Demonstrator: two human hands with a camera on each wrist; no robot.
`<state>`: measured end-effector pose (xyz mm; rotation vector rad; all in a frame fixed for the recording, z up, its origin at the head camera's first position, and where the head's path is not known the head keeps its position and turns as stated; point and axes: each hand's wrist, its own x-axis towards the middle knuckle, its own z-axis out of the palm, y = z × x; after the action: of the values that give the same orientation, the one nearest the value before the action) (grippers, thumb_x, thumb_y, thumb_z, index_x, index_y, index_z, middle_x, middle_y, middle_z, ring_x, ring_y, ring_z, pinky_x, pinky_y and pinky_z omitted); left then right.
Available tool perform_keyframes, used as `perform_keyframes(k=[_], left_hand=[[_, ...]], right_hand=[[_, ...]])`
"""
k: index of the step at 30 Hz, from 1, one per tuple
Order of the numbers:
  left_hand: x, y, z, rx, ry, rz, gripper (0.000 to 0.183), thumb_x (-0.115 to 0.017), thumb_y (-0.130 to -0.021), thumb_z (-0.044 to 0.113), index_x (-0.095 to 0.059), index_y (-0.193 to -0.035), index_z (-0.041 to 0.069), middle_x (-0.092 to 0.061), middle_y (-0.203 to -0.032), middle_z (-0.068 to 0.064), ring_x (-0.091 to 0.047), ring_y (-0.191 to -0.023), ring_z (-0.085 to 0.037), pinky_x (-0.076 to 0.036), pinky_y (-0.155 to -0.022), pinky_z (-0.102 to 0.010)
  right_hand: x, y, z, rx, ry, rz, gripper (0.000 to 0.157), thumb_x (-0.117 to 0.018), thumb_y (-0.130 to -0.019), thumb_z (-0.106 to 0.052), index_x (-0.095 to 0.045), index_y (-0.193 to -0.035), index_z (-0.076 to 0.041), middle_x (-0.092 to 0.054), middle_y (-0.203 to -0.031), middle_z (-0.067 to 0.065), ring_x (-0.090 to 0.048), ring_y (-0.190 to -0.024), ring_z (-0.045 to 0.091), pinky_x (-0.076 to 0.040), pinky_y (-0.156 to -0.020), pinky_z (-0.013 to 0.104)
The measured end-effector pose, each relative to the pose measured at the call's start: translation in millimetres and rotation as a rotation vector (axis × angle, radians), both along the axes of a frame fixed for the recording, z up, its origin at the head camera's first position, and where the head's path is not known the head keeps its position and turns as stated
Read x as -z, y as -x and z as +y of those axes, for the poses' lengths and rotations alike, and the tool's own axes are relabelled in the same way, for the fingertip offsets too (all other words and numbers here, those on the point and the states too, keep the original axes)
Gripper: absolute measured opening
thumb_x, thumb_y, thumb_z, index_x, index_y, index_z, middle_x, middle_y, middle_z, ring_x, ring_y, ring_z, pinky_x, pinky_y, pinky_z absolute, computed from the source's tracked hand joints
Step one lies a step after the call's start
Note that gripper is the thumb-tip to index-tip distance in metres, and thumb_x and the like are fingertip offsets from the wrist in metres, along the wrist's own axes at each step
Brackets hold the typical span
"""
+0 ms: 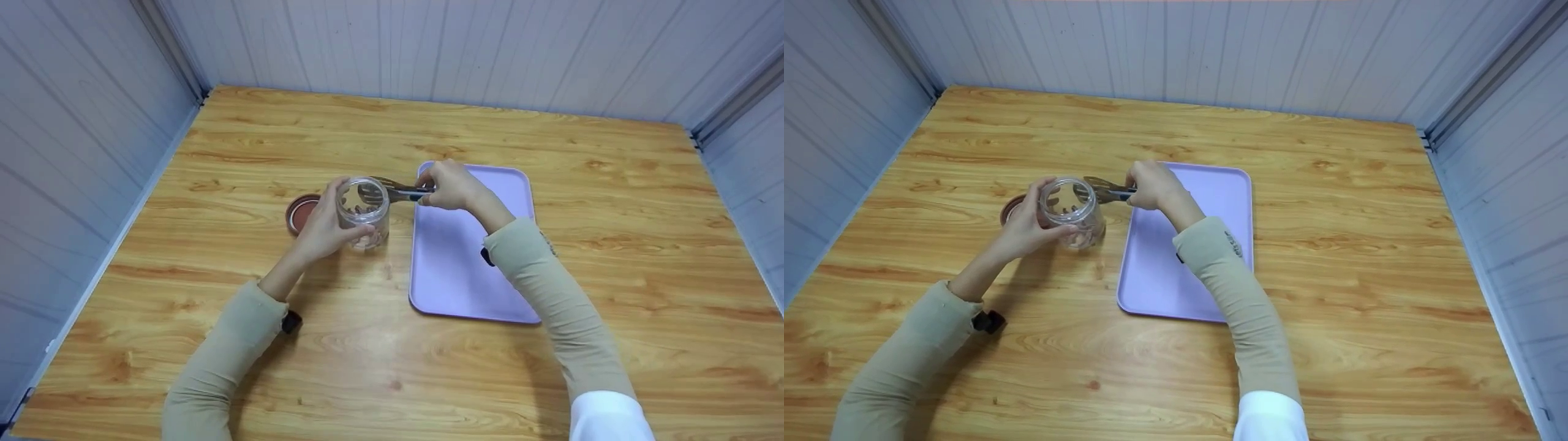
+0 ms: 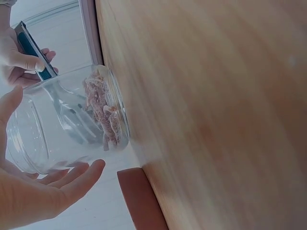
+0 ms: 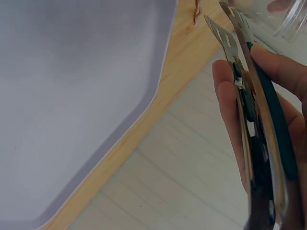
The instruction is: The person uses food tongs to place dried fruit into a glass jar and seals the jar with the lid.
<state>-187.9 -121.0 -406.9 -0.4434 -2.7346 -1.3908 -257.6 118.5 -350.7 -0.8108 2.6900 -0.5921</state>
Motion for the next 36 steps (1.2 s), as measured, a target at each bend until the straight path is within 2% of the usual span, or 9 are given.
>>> perform_keyframes(k=[7, 15, 20, 23, 28, 36], left_hand=[[-1.4, -0.9, 0.6, 0.003, -0.009, 0.004, 0.09, -0.079, -0.07, 0.031, -0.025, -0.137, 0.005, -0.039, -0.137, -0.016, -0.035, -0.125, -0.026, -0.025, -0.103, -0.039], [-0.5, -0.8, 0.6, 0.014, -0.015, -0.007, 0.09, -0.079, -0.07, 0.029, -0.024, -0.137, 0.005, -0.038, -0.138, -0.016, -0.033, -0.126, -0.026, -0.025, -0.103, -0.039], [-1.0, -0.6, 0.5, 0.003, 0.004, -0.014, 0.091, -0.079, -0.071, 0.032, -0.024, -0.138, 0.006, -0.037, -0.138, -0.017, -0.033, -0.126, -0.026, -0.025, -0.103, -0.039], [-1.9, -0.6, 0.3, -0.004, 0.009, -0.015, 0.091, -0.079, -0.07, 0.032, -0.024, -0.138, 0.007, -0.037, -0.137, -0.016, -0.034, -0.125, -0.027, -0.026, -0.102, -0.04], [-2.2, -0.3, -0.3, -0.007, 0.007, -0.013, 0.09, -0.079, -0.07, 0.032, -0.025, -0.138, 0.007, -0.038, -0.137, -0.016, -0.036, -0.124, -0.028, -0.026, -0.102, -0.041], [-2.4, -4.3, -2.9, -0.003, -0.009, -0.006, 0.092, -0.08, -0.068, 0.032, -0.026, -0.137, 0.006, -0.039, -0.137, -0.013, -0.037, -0.123, -0.028, -0.028, -0.101, -0.041]], right_hand=[[2.3, -2.8, -2.7, 0.006, -0.01, 0.013, 0.021, -0.068, -0.078, -0.006, -0.07, -0.098, -0.001, -0.065, -0.089, 0.01, -0.056, -0.077, 0.021, -0.046, -0.072, 0.037], [8.8, -3.1, -0.9, -0.024, 0.002, 0.082, 0.014, -0.062, -0.08, 0.0, -0.071, -0.09, -0.002, -0.066, -0.083, 0.009, -0.053, -0.072, 0.019, -0.045, -0.067, 0.034], [9.8, -2.3, 6.0, 0.001, 0.03, 0.07, 0.018, -0.061, -0.081, 0.001, -0.071, -0.095, -0.002, -0.068, -0.089, 0.01, -0.059, -0.08, 0.021, -0.046, -0.071, 0.035], [9.1, -1.4, 9.9, 0.013, 0.036, 0.075, 0.019, -0.062, -0.081, -0.001, -0.071, -0.097, -0.002, -0.068, -0.089, 0.009, -0.059, -0.078, 0.02, -0.046, -0.071, 0.035], [6.5, -2.2, 10.2, -0.001, 0.023, 0.106, 0.018, -0.065, -0.079, -0.005, -0.071, -0.097, -0.003, -0.067, -0.087, 0.007, -0.052, -0.07, 0.018, -0.042, -0.065, 0.033], [6.1, -5.1, 3.5, -0.01, -0.013, 0.082, 0.017, -0.065, -0.081, -0.007, -0.07, -0.096, -0.003, -0.065, -0.086, 0.008, -0.042, -0.065, 0.017, -0.036, -0.061, 0.031]])
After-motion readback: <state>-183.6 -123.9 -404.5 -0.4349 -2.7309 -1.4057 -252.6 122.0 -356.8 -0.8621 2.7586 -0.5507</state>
